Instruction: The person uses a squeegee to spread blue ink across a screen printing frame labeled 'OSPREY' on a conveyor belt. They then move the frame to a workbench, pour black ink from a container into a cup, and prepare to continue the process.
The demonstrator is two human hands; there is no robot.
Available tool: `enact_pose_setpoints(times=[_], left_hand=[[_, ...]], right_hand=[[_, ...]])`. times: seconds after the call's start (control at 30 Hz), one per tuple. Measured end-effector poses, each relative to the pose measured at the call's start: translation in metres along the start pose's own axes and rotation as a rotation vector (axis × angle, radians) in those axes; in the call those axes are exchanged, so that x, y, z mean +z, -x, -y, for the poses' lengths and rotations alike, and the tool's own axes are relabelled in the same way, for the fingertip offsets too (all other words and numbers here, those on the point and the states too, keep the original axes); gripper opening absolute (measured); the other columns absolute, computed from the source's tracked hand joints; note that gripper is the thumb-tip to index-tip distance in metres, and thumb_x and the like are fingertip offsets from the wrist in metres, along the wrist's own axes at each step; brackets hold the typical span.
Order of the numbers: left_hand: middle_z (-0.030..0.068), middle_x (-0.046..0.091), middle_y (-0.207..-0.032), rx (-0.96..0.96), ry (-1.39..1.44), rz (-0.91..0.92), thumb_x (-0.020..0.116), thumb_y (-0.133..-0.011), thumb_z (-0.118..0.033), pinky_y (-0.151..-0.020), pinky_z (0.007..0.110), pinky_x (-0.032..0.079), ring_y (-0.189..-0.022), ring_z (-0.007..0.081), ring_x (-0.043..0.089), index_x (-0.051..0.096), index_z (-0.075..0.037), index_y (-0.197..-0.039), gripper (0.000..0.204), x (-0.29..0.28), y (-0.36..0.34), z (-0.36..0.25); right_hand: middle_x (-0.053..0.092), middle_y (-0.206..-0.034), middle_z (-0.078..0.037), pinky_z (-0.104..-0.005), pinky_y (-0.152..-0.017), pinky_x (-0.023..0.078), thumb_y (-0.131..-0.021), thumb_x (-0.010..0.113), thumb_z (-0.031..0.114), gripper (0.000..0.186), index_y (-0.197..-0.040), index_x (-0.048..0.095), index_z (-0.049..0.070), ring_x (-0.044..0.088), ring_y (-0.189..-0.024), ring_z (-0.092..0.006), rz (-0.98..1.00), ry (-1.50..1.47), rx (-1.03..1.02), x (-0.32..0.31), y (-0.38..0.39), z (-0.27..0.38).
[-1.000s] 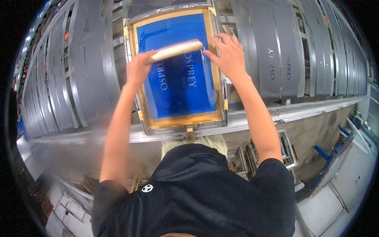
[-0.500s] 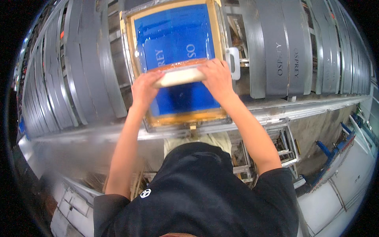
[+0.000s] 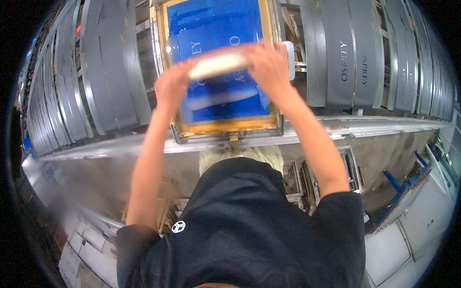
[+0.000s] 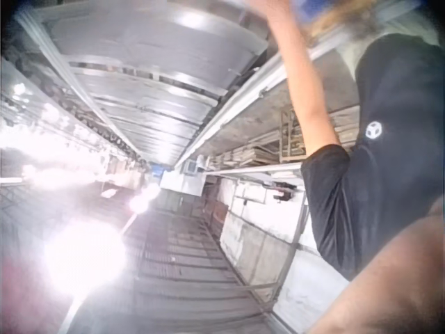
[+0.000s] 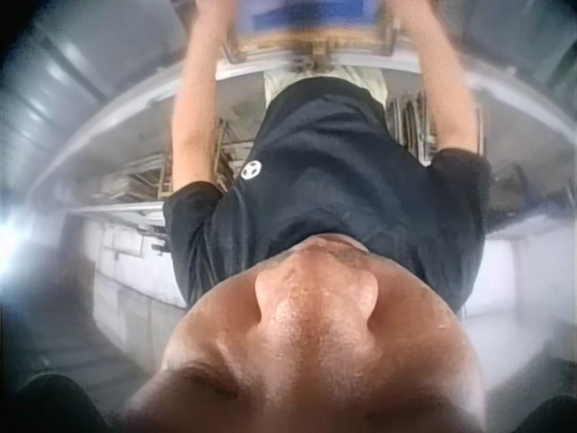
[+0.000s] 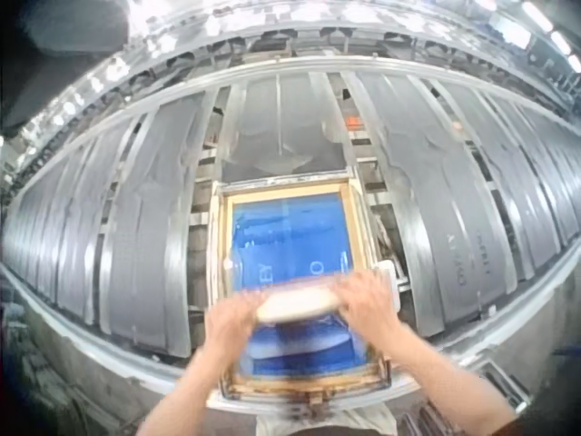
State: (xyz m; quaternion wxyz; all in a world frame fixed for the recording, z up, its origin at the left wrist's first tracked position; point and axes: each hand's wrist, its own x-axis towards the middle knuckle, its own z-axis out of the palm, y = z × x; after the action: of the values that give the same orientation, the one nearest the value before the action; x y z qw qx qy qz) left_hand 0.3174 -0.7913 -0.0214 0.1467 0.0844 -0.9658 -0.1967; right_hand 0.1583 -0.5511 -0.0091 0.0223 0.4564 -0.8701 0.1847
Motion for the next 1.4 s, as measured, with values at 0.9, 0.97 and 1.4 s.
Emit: enact_pose_setpoints(times=[0.9, 0.97, 1.4], left_hand=[[-0.0023, 0.073, -0.111, -0.130, 0.060, 0.329, 0.067, -0.067, 0.003, -0.077, 0.038, 0.051, -0.102, 0.0189, 0.067, 0.077, -0.018, -0.106, 0.045, -0.010, 0.117, -0.054], [-0.0020, 0.074, -0.111, -0.088, 0.020, 0.228, 0.069, -0.069, 0.002, -0.080, 0.036, 0.053, -0.102, 0.0187, 0.068, 0.077, -0.020, -0.107, 0.045, -0.012, 0.137, -0.065], [0.0236, 0.072, -0.087, -0.704, 0.433, -0.153, 0.066, -0.086, -0.018, -0.075, 0.037, 0.053, -0.081, 0.0292, 0.072, 0.068, 0.005, -0.108, 0.032, -0.029, 0.140, -0.048]], right_hand=[[0.069, -0.105, -0.001, -0.0397, -0.099, 0.039, -0.063, 0.080, 0.010, 0.041, -0.103, 0.073, 0.012, 0.060, -0.108, -0.0212, 0.129, -0.207, 0.098, -0.001, 0.127, 0.054], [0.069, -0.108, -0.003, -0.0393, -0.100, 0.040, -0.063, 0.082, 0.012, 0.044, -0.106, 0.072, 0.012, 0.060, -0.110, -0.0229, 0.142, -0.164, 0.059, -0.010, 0.143, 0.060], [0.060, -0.129, -0.016, -0.0466, -0.102, 0.044, -0.085, 0.073, 0.037, 0.052, -0.130, 0.063, 0.012, 0.054, -0.121, -0.0360, -0.364, -0.341, 0.624, 0.039, 0.031, -0.072]])
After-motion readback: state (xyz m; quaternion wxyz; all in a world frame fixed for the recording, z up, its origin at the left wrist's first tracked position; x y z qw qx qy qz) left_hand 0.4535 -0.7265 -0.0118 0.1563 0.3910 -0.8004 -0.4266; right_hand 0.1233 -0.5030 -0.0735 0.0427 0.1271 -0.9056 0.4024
